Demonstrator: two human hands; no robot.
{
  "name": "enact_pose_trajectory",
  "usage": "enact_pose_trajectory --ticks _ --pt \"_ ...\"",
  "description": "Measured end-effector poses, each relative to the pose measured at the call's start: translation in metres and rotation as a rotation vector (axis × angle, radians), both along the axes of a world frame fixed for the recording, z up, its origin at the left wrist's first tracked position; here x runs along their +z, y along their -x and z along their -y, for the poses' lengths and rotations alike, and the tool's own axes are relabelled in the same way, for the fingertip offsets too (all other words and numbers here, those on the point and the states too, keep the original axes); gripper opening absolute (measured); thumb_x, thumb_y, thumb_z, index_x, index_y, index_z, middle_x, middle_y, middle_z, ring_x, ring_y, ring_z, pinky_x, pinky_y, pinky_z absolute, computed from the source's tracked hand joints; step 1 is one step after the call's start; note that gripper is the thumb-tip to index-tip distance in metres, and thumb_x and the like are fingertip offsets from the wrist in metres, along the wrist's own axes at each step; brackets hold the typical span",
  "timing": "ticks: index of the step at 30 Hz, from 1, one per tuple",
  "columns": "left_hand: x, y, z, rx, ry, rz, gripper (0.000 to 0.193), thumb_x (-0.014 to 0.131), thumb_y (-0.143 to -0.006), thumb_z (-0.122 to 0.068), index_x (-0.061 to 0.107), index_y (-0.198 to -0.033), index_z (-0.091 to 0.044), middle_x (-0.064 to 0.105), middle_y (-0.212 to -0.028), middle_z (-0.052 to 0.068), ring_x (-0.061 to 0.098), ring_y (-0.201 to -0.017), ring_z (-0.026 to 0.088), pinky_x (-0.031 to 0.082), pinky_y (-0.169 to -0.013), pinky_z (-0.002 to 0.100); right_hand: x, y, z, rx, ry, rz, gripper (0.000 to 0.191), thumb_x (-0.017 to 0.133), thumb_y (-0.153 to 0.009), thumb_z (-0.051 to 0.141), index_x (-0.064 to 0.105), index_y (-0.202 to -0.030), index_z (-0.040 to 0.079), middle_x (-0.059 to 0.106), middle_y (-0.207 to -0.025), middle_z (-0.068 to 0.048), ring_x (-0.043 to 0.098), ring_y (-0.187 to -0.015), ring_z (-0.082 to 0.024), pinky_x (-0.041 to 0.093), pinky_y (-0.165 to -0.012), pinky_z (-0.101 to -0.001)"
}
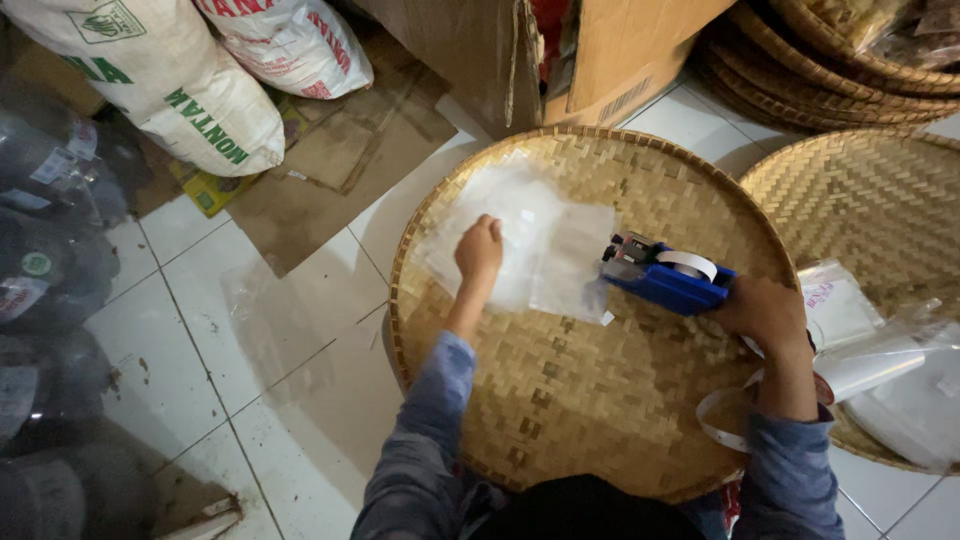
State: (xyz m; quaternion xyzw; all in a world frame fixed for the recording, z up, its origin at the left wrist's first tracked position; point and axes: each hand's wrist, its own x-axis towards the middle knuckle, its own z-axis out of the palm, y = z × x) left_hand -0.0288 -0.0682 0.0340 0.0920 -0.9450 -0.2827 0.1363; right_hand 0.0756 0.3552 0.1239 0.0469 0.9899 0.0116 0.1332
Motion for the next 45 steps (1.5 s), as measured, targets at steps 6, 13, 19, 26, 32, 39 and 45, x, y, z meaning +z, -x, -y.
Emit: enact_pose_trajectory --ticks 6,13,19,26,32,39,45 --pt "0.013 -0.011 0.025 0.086 0.185 -0.11 0.026 0.069 -0.08 -0.009 0.061 -0.104 -0.003 0.065 -0.105 0.02 0.062 -0.103 0.039 0.051 -0.083 0.049 0.002 -0.001 0.001 0.002 0.02 -0.02 0.065 0.075 -0.072 0.07 0.081 -0.099 0.011 0.078 -0.095 -0.019 0.076 -0.092 -0.04 0.06 -0.079 -0.0498" --pt "-0.013 -0.012 -0.024 -0.335 -0.062 -0.22 0.028 0.061 -0.085 0.001 0.064 -0.11 -0.01 0.068 -0.111 0.016 0.062 -0.109 0.038 0.049 -0.096 0.047 0.001 0.001 0.003 0.001 0.038 -0.017 0.063 0.076 -0.069 0.069 0.08 -0.102 0.015 0.077 -0.096 -0.019 0.075 -0.092 -0.04 0.06 -0.078 -0.051" --pt "-0.049 -0.055 -0.089 -0.61 0.207 0.008 0.087 0.072 -0.088 -0.049 0.038 -0.147 0.005 0.035 -0.154 0.032 0.029 -0.142 0.05 0.024 -0.114 0.059 0.001 -0.002 0.002 -0.008 0.022 -0.034 0.059 0.076 -0.073 0.066 0.081 -0.1 0.013 0.078 -0.097 -0.018 0.076 -0.092 -0.038 0.06 -0.08 -0.0498" --pt "-0.039 -0.051 -0.083 -0.428 0.242 0.092 0.108 0.077 -0.081 -0.054 0.026 -0.155 0.005 0.03 -0.161 0.025 0.026 -0.15 0.043 0.023 -0.12 0.056 -0.012 0.001 -0.01 0.061 0.193 0.019 0.047 0.078 -0.073 0.05 0.079 -0.106 0.016 0.078 -0.099 -0.018 0.075 -0.094 -0.039 0.058 -0.08 -0.0487" --pt "-0.03 -0.051 -0.093 -0.311 0.108 0.19 0.108 0.089 -0.072 -0.04 0.032 -0.156 -0.003 0.052 -0.141 0.018 0.05 -0.124 0.038 0.043 -0.103 0.049 -0.026 0.018 -0.025 0.188 0.484 0.117 0.051 0.086 -0.068 0.036 0.076 -0.113 0.013 0.081 -0.095 -0.014 0.077 -0.086 -0.027 0.058 -0.08 -0.0404" --pt "-0.027 -0.047 -0.106 -0.309 0.116 0.193 0.096 0.09 -0.073 -0.03 0.038 -0.149 -0.003 0.054 -0.129 0.023 0.055 -0.117 0.039 0.048 -0.096 0.047 -0.009 0.045 -0.025 0.204 0.512 0.414 0.056 0.091 -0.068 0.033 0.073 -0.118 0.016 0.084 -0.091 -0.007 0.073 -0.08 -0.019 0.061 -0.077 -0.0357" --pt "-0.023 -0.049 -0.106 -0.348 0.072 0.156 0.077 0.089 -0.075 -0.029 0.048 -0.137 -0.006 0.055 -0.129 0.019 0.053 -0.124 0.037 0.045 -0.1 0.049 -0.007 0.042 -0.015 0.233 0.349 0.188 0.058 0.089 -0.066 0.042 0.073 -0.114 0.014 0.081 -0.094 -0.013 0.078 -0.084 -0.027 0.06 -0.077 -0.0398"
